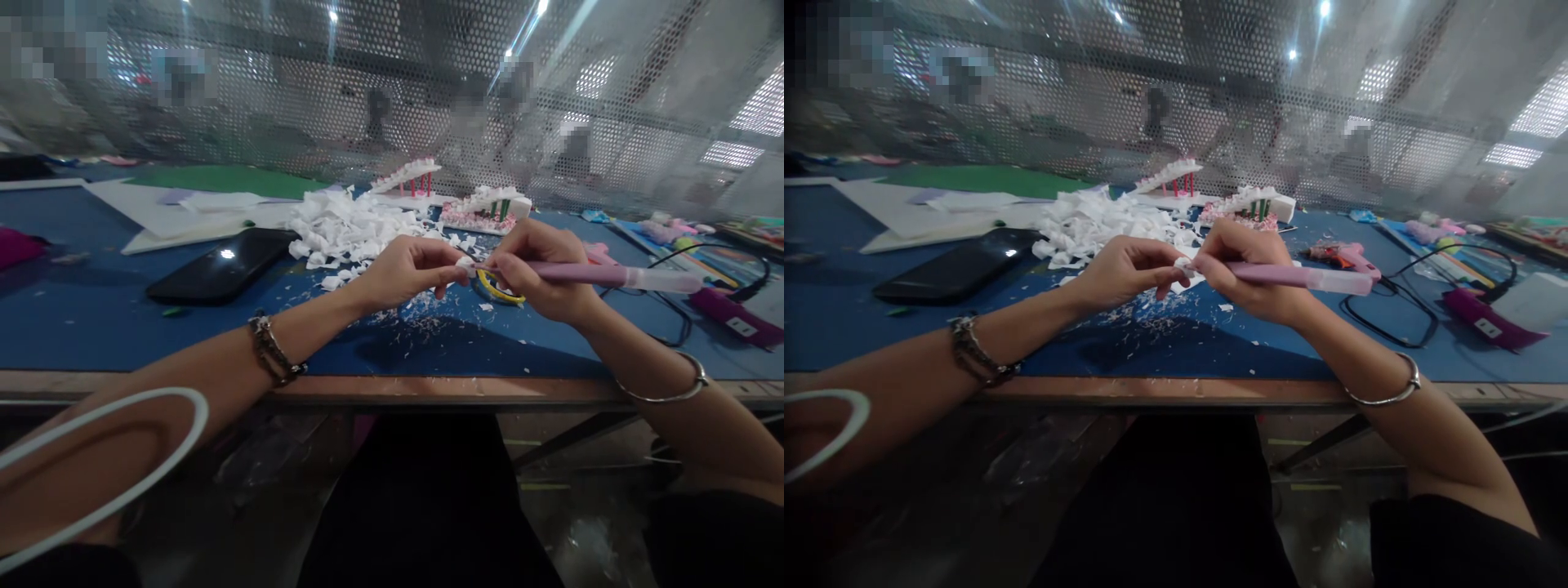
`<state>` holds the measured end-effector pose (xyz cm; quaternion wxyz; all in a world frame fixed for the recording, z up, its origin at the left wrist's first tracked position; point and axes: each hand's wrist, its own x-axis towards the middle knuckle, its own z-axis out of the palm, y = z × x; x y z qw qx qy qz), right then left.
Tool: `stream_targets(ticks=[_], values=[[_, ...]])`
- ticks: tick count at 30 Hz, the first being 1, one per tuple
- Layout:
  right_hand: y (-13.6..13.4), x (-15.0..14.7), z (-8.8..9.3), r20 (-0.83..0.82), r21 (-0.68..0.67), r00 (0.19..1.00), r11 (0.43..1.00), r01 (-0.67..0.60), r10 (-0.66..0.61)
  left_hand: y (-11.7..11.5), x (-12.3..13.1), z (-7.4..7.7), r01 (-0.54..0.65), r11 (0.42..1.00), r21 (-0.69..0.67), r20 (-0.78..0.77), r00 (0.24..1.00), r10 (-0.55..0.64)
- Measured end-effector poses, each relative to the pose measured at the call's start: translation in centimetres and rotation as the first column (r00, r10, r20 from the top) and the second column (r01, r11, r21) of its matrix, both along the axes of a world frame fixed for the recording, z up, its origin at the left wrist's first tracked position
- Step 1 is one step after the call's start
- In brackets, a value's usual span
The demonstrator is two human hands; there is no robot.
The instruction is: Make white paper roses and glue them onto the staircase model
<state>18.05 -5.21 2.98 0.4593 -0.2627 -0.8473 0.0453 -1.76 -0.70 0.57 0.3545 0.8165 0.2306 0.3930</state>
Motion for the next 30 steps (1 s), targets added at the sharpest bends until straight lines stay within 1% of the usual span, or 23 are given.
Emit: stream_targets(ticks=[1, 3, 5, 9, 11, 13, 15, 17, 20, 23, 26, 30], values=[[-0.02, -0.02, 0.02, 0.016, -0.004, 1.000, 1.000, 0.004, -0.004, -0.01, 0.02, 0.01, -0.001, 1.000, -0.003, -0.002, 1.000, 0.001], [-0.08, -0.08, 0.07, 0.024, 0.000, 0.998, 0.999, 0.054, -0.054, -0.03, 0.05, 0.02, 0.003, 1.000, -0.012, 0.000, 1.000, -0.003], [-0.14, -0.13, 0.10, -0.003, 0.014, 0.996, 0.996, 0.085, -0.085, -0.02, 0.08, 0.03, 0.012, 1.000, -0.021, 0.006, 1.000, -0.012], [-0.15, -0.16, 0.02, 0.013, -0.007, 0.999, 0.999, 0.046, -0.046, -0.03, 0.07, 0.08, 0.017, 0.999, -0.038, 0.007, 1.000, -0.017], [-0.10, -0.15, -0.03, 0.019, 0.007, 0.997, 0.997, 0.072, -0.073, -0.02, 0.05, 0.06, 0.017, 0.999, -0.039, -0.001, 1.000, -0.017], [-0.06, -0.16, -0.09, -0.015, 0.027, 0.995, 0.995, 0.098, -0.097, 0.03, 0.02, -0.01, 0.025, 0.999, -0.042, -0.004, 1.000, -0.025], [-0.06, -0.23, -0.17, -0.042, 0.031, 0.996, 0.996, 0.081, -0.079, 0.10, 0.00, -0.10, 0.032, 0.998, -0.045, -0.002, 0.999, -0.032], [-0.09, -0.36, -0.30, -0.006, 0.021, 0.999, 0.998, 0.051, -0.051, 0.18, -0.02, -0.17, 0.032, 0.999, -0.044, -0.008, 0.999, -0.032], [-0.16, -0.54, -0.50, 0.069, 0.015, 0.994, 0.997, 0.081, -0.082, 0.28, 0.00, -0.24, 0.037, 0.998, -0.041, -0.027, 0.999, -0.038], [-0.30, -0.60, -0.57, 0.049, 0.033, 0.991, 0.992, 0.121, -0.122, 0.36, 0.00, -0.26, 0.052, 0.997, -0.053, -0.012, 0.999, -0.052], [-0.51, -0.61, -0.49, 0.004, 0.068, 0.993, 0.991, 0.115, -0.116, 0.40, -0.05, -0.27, 0.048, 0.996, -0.070, 0.012, 0.999, -0.047], [-0.65, -0.70, -0.44, 0.044, 0.058, 0.993, 0.993, 0.106, -0.109, 0.36, -0.07, -0.26, 0.071, 0.994, -0.078, 0.024, 0.997, -0.069]])
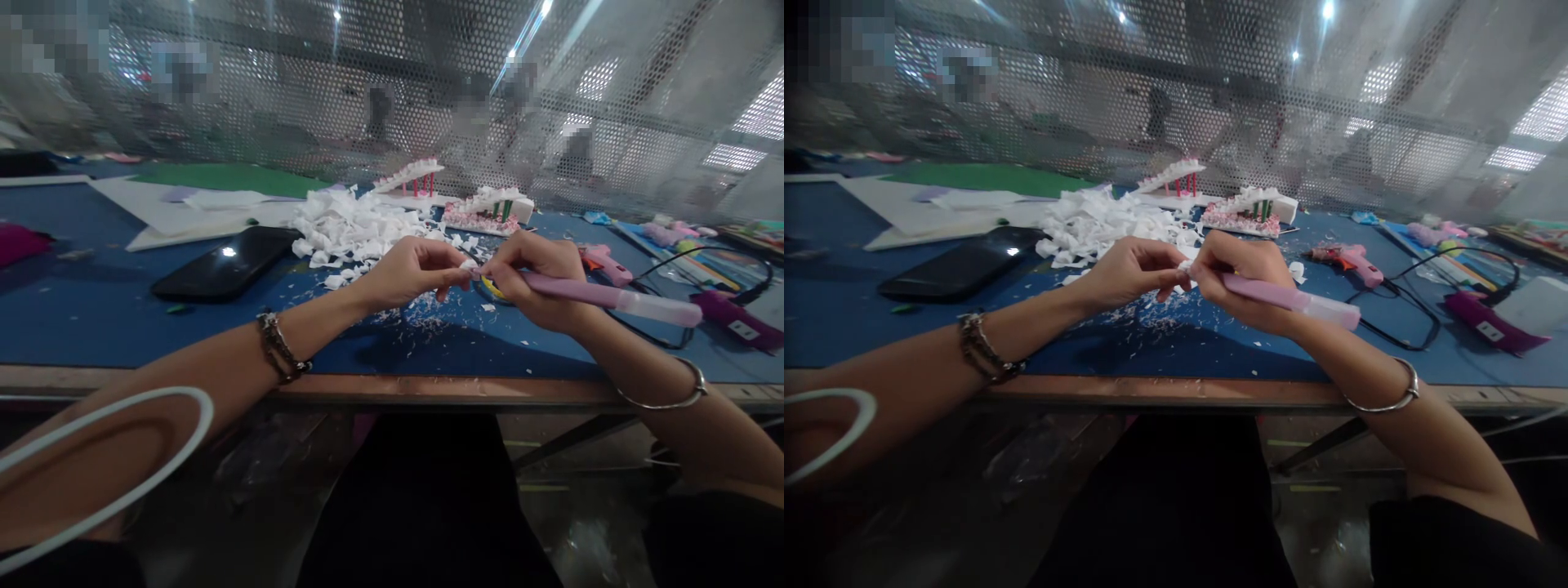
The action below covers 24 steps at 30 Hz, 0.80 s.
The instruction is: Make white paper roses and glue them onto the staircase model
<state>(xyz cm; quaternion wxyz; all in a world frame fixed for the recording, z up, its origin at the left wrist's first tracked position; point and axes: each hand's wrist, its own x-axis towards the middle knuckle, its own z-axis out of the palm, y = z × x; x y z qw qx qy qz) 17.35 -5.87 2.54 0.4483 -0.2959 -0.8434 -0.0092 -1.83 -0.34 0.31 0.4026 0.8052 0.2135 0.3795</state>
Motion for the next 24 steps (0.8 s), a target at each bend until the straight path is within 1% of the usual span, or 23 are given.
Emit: stream_targets(ticks=[2, 7, 10, 15, 19, 24], values=[[0.02, -0.01, -0.02, 0.018, 0.004, 1.000, 1.000, 0.014, -0.014, -0.05, 0.01, 0.05, 0.001, 1.000, 0.004, -0.006, 1.000, -0.001], [0.13, 0.09, -0.04, -0.008, 0.034, 1.000, 0.999, 0.010, -0.010, 0.12, -0.08, 0.02, 0.028, 0.999, 0.043, -0.007, 1.000, -0.028], [0.18, 0.11, -0.06, -0.034, 0.016, 0.999, 1.000, 0.015, -0.014, 0.52, -0.10, -0.31, 0.074, 0.997, -0.009, 0.063, 0.995, -0.073], [0.34, 0.01, -0.19, -0.078, -0.013, 0.997, 1.000, -0.024, 0.023, 0.80, 0.12, -0.70, 0.165, 0.978, -0.131, 0.188, 0.972, -0.139], [0.47, -0.01, -0.29, -0.100, -0.024, 0.994, 0.999, -0.048, 0.046, 0.58, 0.25, -0.54, 0.218, 0.957, -0.191, 0.204, 0.962, -0.179], [0.68, 0.35, -0.23, -0.102, 0.014, 0.992, 0.997, -0.075, 0.076, 0.41, 0.15, -0.27, 0.201, 0.959, -0.198, 0.206, 0.965, -0.160]])
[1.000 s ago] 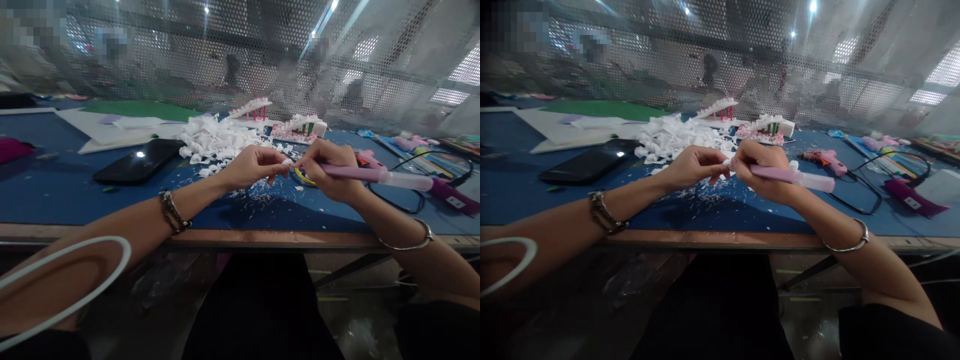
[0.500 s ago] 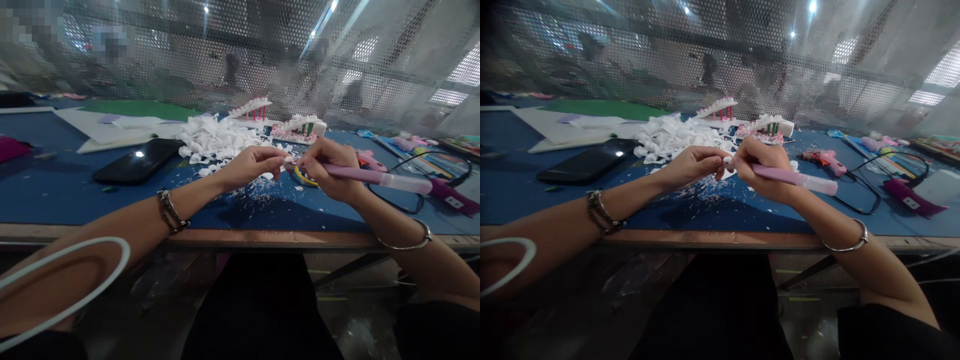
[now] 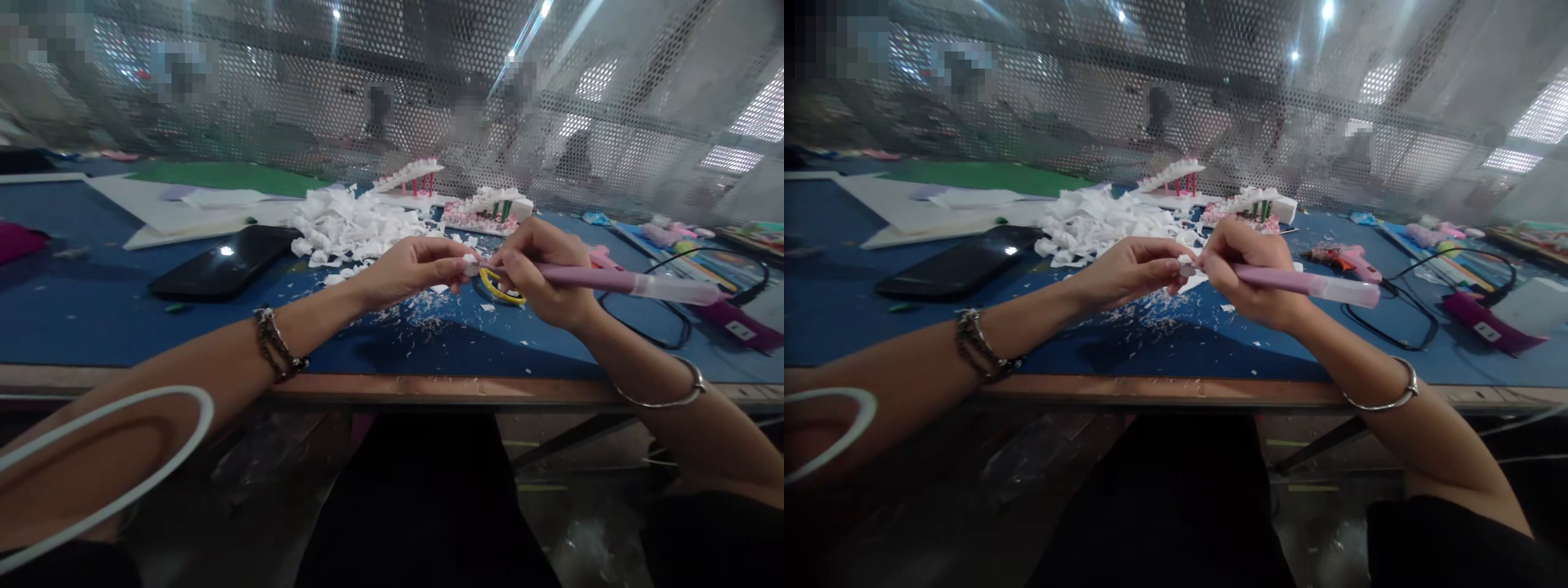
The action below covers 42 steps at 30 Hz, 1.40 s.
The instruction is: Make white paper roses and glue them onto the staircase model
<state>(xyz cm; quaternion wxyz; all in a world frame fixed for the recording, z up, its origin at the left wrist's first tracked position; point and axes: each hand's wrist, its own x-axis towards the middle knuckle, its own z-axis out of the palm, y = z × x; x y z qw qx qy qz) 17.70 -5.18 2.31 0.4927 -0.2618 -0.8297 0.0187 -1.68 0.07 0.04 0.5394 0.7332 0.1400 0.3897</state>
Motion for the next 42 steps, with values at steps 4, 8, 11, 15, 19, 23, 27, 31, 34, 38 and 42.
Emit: stream_targets(ticks=[4, 8, 11, 15, 19, 23, 27, 31, 34, 38, 42], values=[[-0.08, 0.04, 0.08, -0.049, 0.016, 0.998, 0.999, -0.030, 0.031, -0.10, -0.03, 0.10, -0.005, 1.000, -0.003, -0.003, 1.000, 0.005], [-0.23, -0.14, 0.10, 0.000, 0.025, 1.000, 1.000, 0.017, -0.017, -0.21, 0.04, 0.19, -0.005, 1.000, -0.005, -0.019, 1.000, 0.005], [-0.23, -0.14, 0.16, -0.034, 0.045, 0.999, 0.998, 0.032, -0.031, -0.28, 0.07, 0.29, 0.001, 1.000, -0.017, -0.016, 1.000, -0.001], [-0.42, -0.15, 0.35, 0.022, 0.022, 0.999, 0.999, 0.027, -0.027, -0.33, 0.04, 0.34, 0.025, 1.000, 0.001, -0.024, 0.999, -0.025], [-0.65, -0.17, 0.45, 0.010, 0.030, 0.997, 0.997, 0.076, -0.076, -0.29, 0.02, 0.27, 0.018, 1.000, -0.002, -0.028, 0.999, -0.018], [-0.73, -0.22, 0.30, 0.046, 0.045, 0.997, 0.997, 0.066, -0.068, -0.29, 0.06, 0.29, 0.031, 0.999, -0.018, -0.008, 0.999, -0.031], [-0.66, -0.20, 0.01, 0.014, 0.132, 0.995, 0.987, 0.096, -0.098, -0.31, 0.05, 0.35, 0.084, 0.995, -0.045, 0.029, 0.996, -0.083], [-0.38, -0.12, -0.21, 0.073, 0.235, 0.994, 0.970, 0.057, -0.076, -0.27, 0.01, 0.37, 0.100, 0.993, -0.057, 0.032, 0.995, -0.099], [-0.25, -0.08, -0.26, 0.077, 0.262, 0.989, 0.960, 0.099, -0.123, -0.28, -0.03, 0.38, 0.087, 0.994, -0.064, 0.019, 0.996, -0.086], [-0.41, -0.21, -0.19, 0.105, 0.251, 0.991, 0.966, 0.056, -0.085, -0.39, -0.03, 0.46, 0.101, 0.993, -0.058, 0.019, 0.995, -0.100], [-0.55, -0.35, -0.06, 0.099, 0.260, 0.989, 0.963, 0.077, -0.106, -0.48, 0.01, 0.54, 0.058, 0.997, -0.056, -0.005, 0.998, -0.059]])
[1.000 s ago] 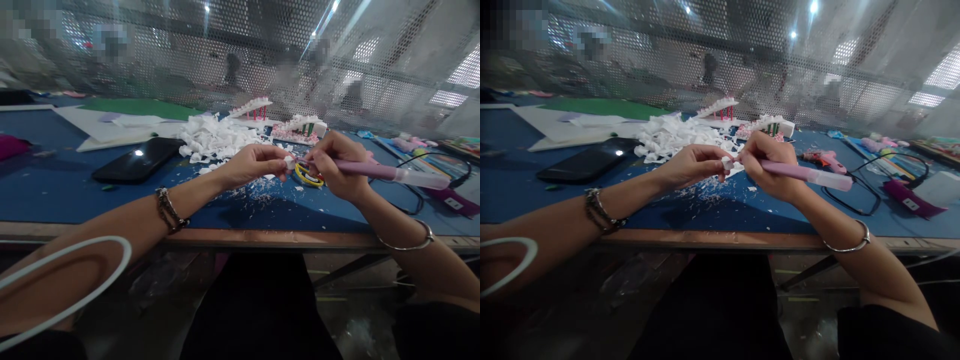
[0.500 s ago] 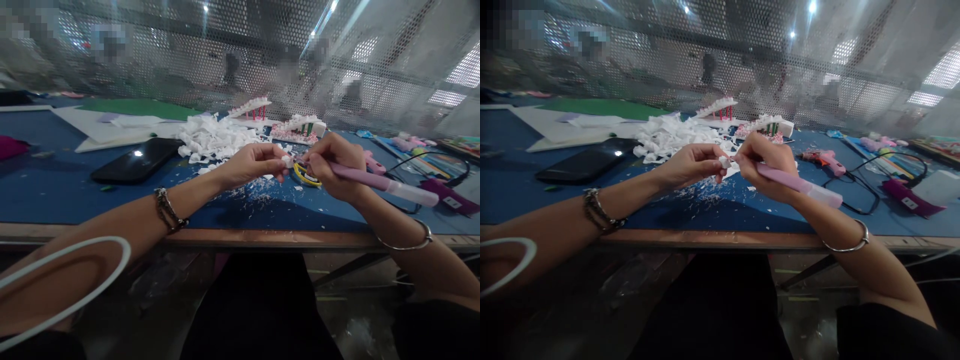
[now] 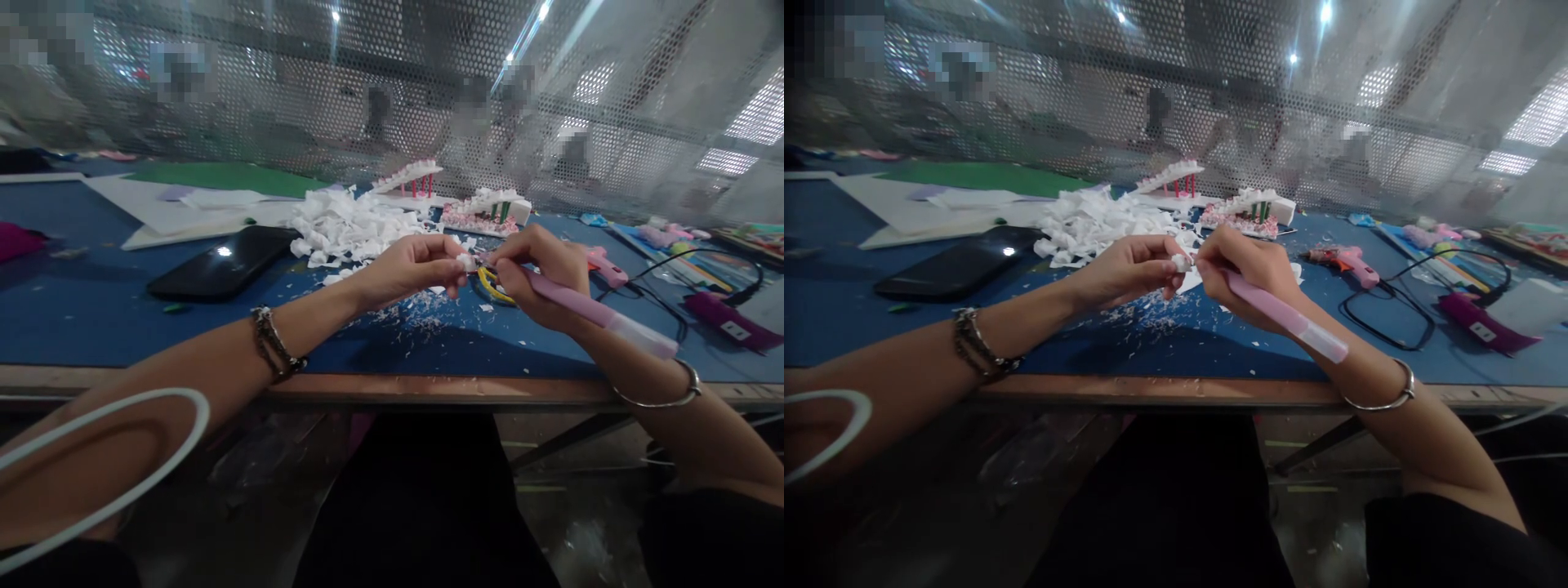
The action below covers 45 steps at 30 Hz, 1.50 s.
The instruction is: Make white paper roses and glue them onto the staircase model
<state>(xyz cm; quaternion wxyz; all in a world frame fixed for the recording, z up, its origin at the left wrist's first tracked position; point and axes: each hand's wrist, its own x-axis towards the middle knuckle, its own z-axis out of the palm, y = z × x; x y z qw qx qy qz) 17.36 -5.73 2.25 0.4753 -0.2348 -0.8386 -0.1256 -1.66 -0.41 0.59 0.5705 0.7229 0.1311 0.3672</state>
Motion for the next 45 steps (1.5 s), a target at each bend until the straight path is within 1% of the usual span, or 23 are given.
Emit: stream_targets(ticks=[3, 5, 8, 12, 18, 22, 25, 26, 27, 29, 31, 33, 35, 38, 41, 45], values=[[0.07, 0.03, 0.01, 0.034, -0.009, 0.999, 1.000, -0.024, 0.025, 0.04, 0.00, -0.01, -0.039, 0.999, 0.022, -0.010, 0.999, 0.040], [0.14, 0.08, -0.04, 0.050, -0.021, 0.999, 1.000, -0.004, 0.005, 0.10, -0.01, -0.04, -0.045, 0.999, 0.030, -0.015, 0.999, 0.045], [0.17, 0.15, -0.14, 0.010, 0.007, 0.999, 0.999, 0.036, -0.036, 0.15, -0.01, -0.04, -0.028, 0.999, 0.021, -0.015, 0.999, 0.028], [0.11, 0.13, -0.11, 0.058, 0.025, 0.998, 0.999, -0.032, 0.030, -0.07, 0.01, 0.15, -0.014, 1.000, -0.001, -0.035, 0.999, 0.014], [0.22, 0.11, -0.01, 0.053, 0.080, 0.998, 0.996, -0.046, 0.041, -0.26, 0.05, 0.31, -0.026, 0.999, -0.027, -0.046, 0.999, 0.025], [0.19, 0.08, -0.10, 0.080, 0.075, 0.996, 0.996, -0.051, 0.045, -0.06, -0.08, 0.15, 0.016, 1.000, 0.011, -0.061, 0.998, -0.016], [0.06, 0.10, -0.18, 0.078, 0.064, 0.996, 0.997, -0.040, 0.035, 0.04, -0.17, 0.06, 0.005, 0.999, 0.044, -0.111, 0.994, 0.000], [0.03, 0.11, -0.19, 0.064, 0.041, 0.997, 0.998, -0.044, 0.041, 0.06, -0.18, 0.03, 0.000, 0.999, 0.051, -0.126, 0.992, 0.007], [0.02, 0.12, -0.18, 0.036, -0.010, 0.998, 0.998, -0.054, 0.054, 0.08, -0.18, 0.01, -0.004, 0.998, 0.055, -0.137, 0.991, 0.012], [0.05, 0.11, -0.10, -0.083, -0.165, 0.989, 0.977, -0.133, 0.121, 0.12, -0.17, -0.04, -0.016, 0.998, 0.060, -0.144, 0.989, 0.025], [0.13, 0.05, 0.03, -0.233, -0.301, 0.950, 0.914, -0.272, 0.206, 0.13, -0.16, -0.06, -0.028, 0.998, 0.060, -0.144, 0.989, 0.036], [0.20, -0.05, 0.14, -0.329, -0.350, 0.904, 0.854, -0.385, 0.272, 0.11, -0.16, -0.05, -0.025, 0.998, 0.064, -0.144, 0.989, 0.034], [0.21, -0.15, 0.17, -0.360, -0.373, 0.884, 0.822, -0.431, 0.300, 0.05, -0.18, 0.01, -0.015, 0.997, 0.071, -0.156, 0.987, 0.026], [0.14, -0.23, 0.12, -0.372, -0.392, 0.875, 0.801, -0.452, 0.311, -0.03, -0.21, 0.11, 0.000, 0.998, 0.069, -0.183, 0.983, 0.012], [0.04, -0.24, 0.10, -0.361, -0.389, 0.880, 0.808, -0.442, 0.308, 0.00, -0.25, 0.10, 0.015, 0.998, 0.066, -0.176, 0.984, -0.003], [-0.05, -0.18, 0.16, -0.309, -0.422, 0.926, 0.841, -0.339, 0.218, 0.13, -0.24, 0.03, -0.009, 0.997, 0.082, -0.158, 0.987, 0.021]])
